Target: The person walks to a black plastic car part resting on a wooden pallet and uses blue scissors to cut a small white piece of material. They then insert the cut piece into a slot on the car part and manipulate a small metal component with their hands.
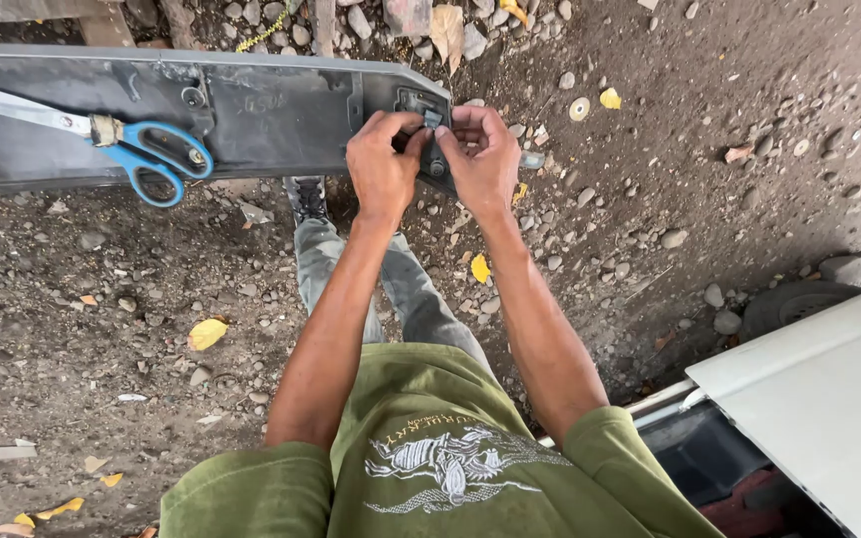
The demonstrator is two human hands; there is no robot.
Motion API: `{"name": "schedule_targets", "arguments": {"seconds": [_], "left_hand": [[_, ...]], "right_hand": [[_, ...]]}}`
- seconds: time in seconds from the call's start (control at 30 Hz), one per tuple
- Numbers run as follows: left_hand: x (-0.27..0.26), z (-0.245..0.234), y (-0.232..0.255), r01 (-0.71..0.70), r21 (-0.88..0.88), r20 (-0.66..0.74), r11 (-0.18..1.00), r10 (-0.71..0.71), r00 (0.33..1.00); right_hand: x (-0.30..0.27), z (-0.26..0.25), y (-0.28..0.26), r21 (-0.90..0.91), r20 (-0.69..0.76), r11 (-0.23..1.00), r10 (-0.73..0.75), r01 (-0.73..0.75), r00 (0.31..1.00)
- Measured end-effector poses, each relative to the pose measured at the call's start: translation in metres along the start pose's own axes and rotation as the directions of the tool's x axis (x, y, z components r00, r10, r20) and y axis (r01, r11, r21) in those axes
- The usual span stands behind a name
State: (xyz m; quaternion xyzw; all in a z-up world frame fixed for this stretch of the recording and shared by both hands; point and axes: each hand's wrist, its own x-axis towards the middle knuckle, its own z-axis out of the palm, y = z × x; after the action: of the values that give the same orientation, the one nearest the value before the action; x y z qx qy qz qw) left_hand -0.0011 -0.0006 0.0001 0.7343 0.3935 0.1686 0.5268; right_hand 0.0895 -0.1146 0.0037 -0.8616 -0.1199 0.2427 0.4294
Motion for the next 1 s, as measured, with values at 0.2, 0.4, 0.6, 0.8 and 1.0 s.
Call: {"name": "schedule_targets", "arguments": {"seconds": [0.2, 0.4, 0.6, 0.8, 1.0], "left_hand": [[-0.0022, -0.0015, -0.0038, -0.012, -0.053, 0.007, 0.999, 0.012, 1.0], [-0.0027, -0.004, -0.0019, -0.066, -0.037, 0.005, 0.997, 0.067, 0.998], [-0.0016, -0.0024, -0.0047, -0.08, -0.012, 0.012, 0.997, 0.081, 0.997], [-0.0005, 0.001, -0.0023, -0.015, 0.022, 0.005, 1.0, 0.015, 1.0], [-0.0023, 0.0, -0.0053, -0.037, 0.017, 0.004, 0.999, 0.037, 0.999]], "right_hand": [[0.0011, -0.0017, 0.0032, 0.038, 0.029, 0.999, 0.009, -0.01, 1.0], [0.0021, -0.0025, 0.0025, 0.114, 0.051, 0.993, 0.025, -0.031, 0.998], [0.0013, -0.0009, 0.0019, 0.111, 0.049, 0.993, 0.032, -0.037, 0.998], [0.0023, -0.0015, -0.0002, 0.053, 0.04, 0.998, 0.017, -0.019, 0.999], [0.0024, 0.0, 0.0023, 0.035, 0.025, 0.999, 0.003, -0.004, 1.0]]}}
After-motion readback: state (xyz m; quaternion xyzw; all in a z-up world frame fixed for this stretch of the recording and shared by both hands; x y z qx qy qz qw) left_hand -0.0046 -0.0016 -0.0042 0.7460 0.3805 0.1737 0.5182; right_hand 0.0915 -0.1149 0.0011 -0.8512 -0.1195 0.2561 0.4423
